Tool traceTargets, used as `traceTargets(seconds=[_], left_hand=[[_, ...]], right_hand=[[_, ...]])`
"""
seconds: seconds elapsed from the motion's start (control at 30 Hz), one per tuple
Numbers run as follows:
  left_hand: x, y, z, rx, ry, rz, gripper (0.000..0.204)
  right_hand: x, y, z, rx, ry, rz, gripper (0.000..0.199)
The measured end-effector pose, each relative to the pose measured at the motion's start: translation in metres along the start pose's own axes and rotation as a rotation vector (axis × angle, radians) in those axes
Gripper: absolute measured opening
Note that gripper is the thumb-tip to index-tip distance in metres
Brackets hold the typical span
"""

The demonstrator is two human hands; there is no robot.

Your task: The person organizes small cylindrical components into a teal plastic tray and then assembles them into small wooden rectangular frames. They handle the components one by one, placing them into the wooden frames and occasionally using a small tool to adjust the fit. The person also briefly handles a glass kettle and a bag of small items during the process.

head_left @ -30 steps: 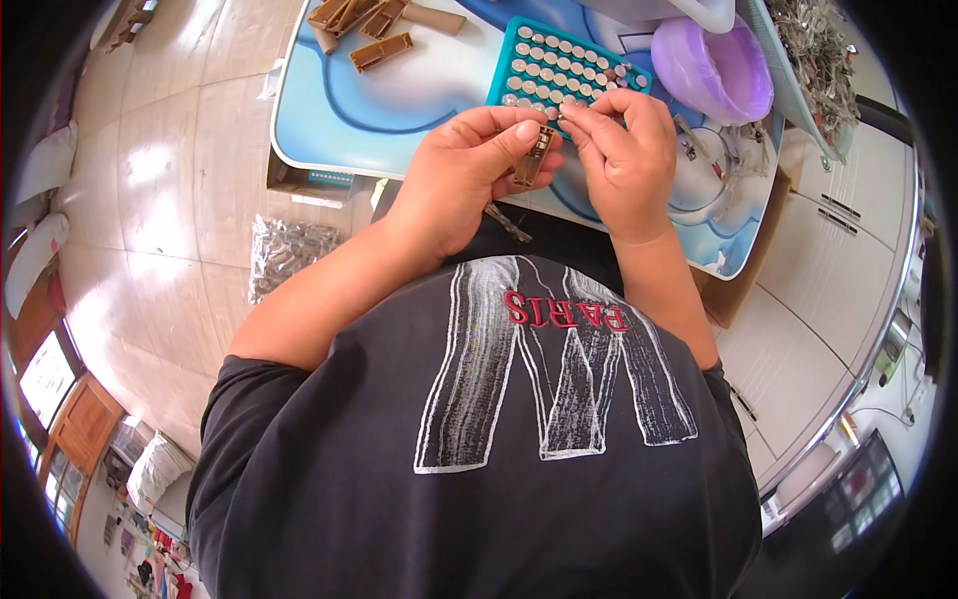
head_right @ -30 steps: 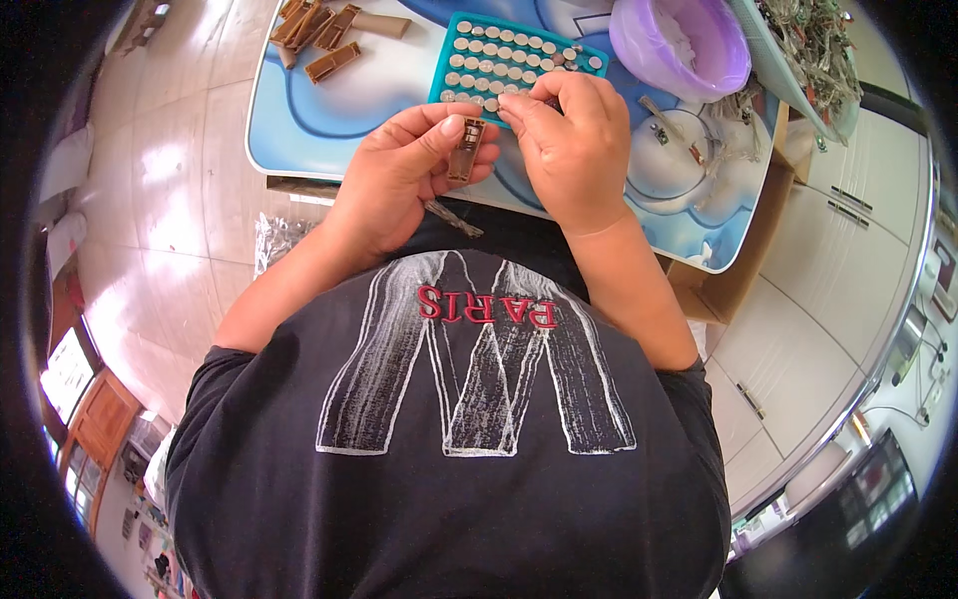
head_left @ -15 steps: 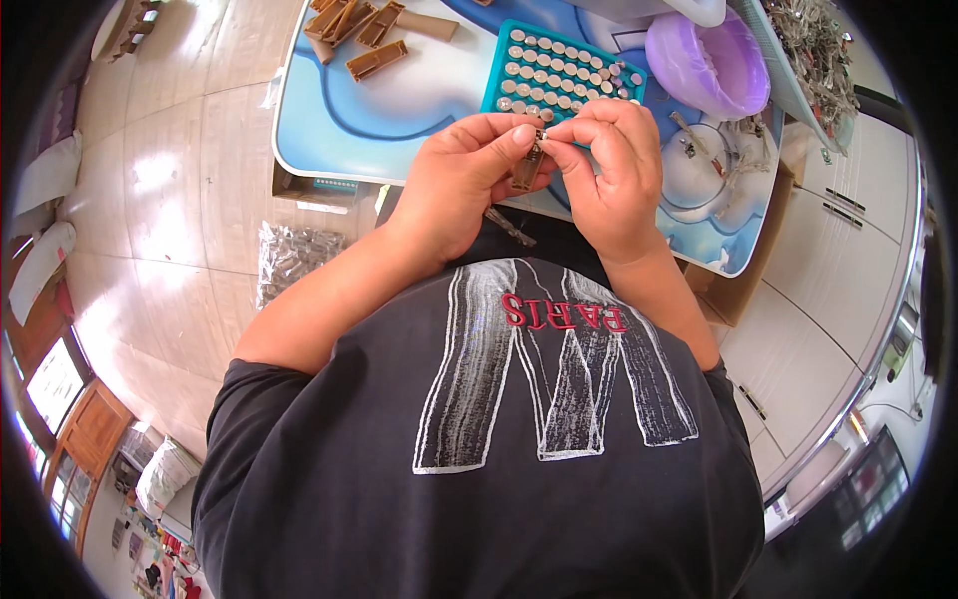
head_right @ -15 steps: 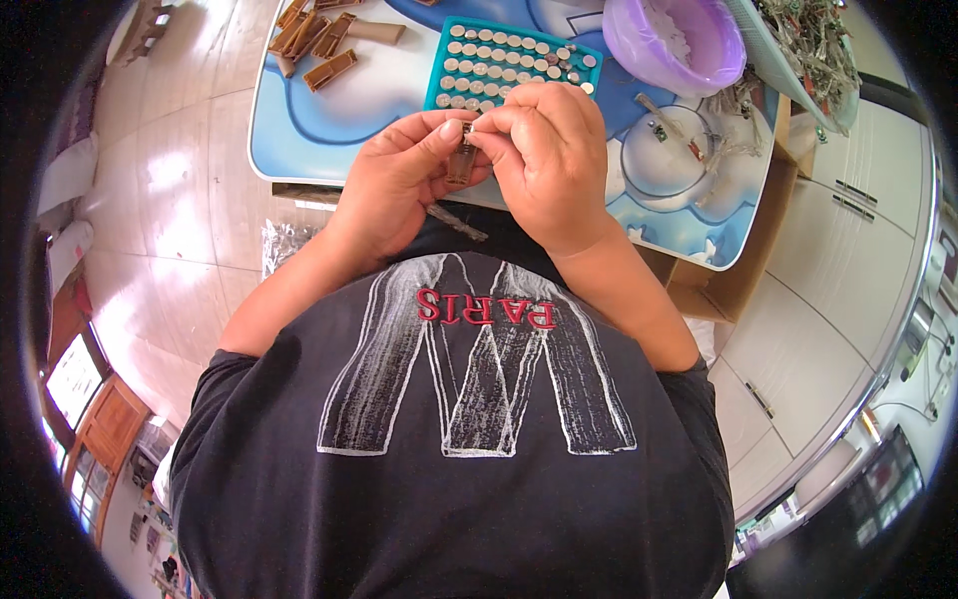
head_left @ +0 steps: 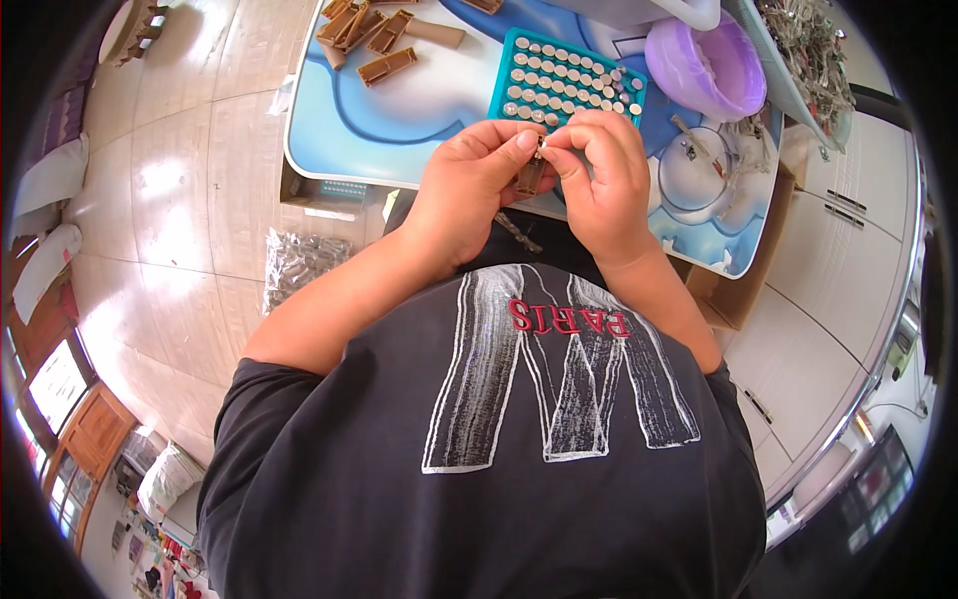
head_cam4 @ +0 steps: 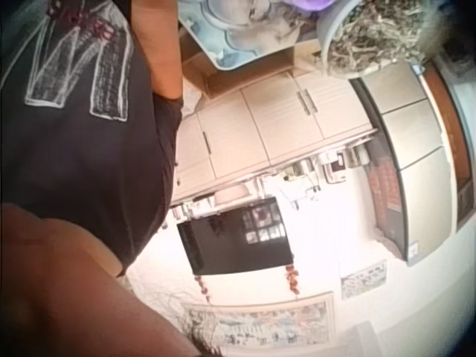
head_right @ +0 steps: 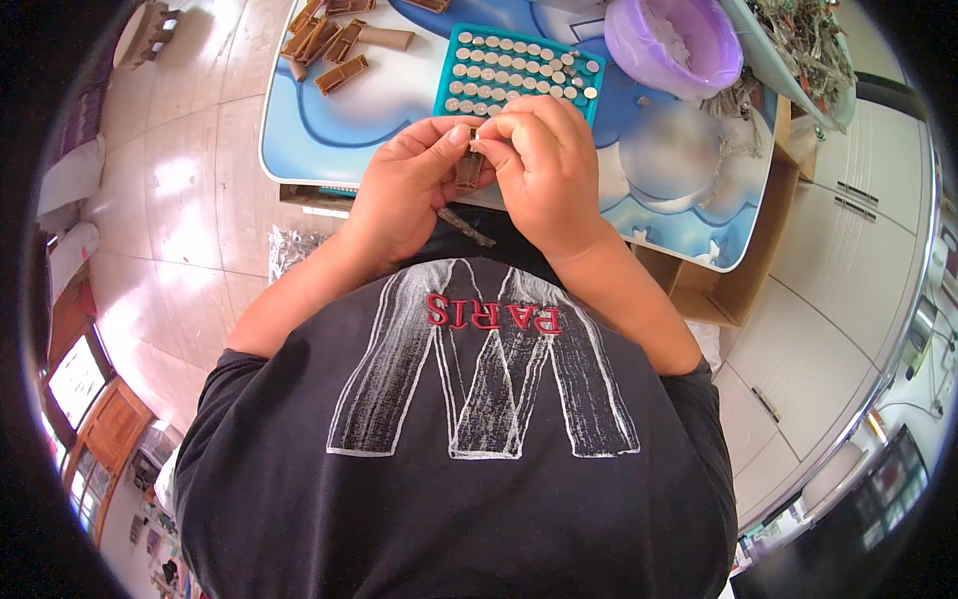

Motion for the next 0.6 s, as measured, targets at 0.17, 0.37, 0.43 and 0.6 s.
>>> traceTargets(seconds=[0.17, 0.37, 0.43, 0.6], left_hand=[[-0.0007, -0.0001, -0.0004, 0.011, 0.045, -0.052, 0.025], [-0.0020, -0.0005, -0.0026, -0.006, 0.043, -0.052, 0.024], [-0.0020, -0.0008, -0.0020, -0.003, 0.042, -0.048, 0.024], [-0.0021, -0.0010, -0.0010, 0.029, 0.017, -0.027, 0.021]], right_hand=[[0.0002, -0.0044, 0.0059, 0.065, 0.064, 0.022, 0.016], [-0.0008, -0.0036, 0.0006, 0.046, 0.041, 0.020, 0.015], [0.0009, -0.0019, 0.0000, 0.029, 0.028, -0.005, 0.014], [0.0066, -0.0002, 0.0000, 0.035, 0.006, -0.066, 0.013]])
Point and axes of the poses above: each hand's wrist, its own y-axis towards the middle knuckle, its own x-axis out of the palm, z = x × y, the point moved 8 cm from there along y, towards the middle knuckle, and after that the axes turned 5 degrees about x, right-handed, at the moved point
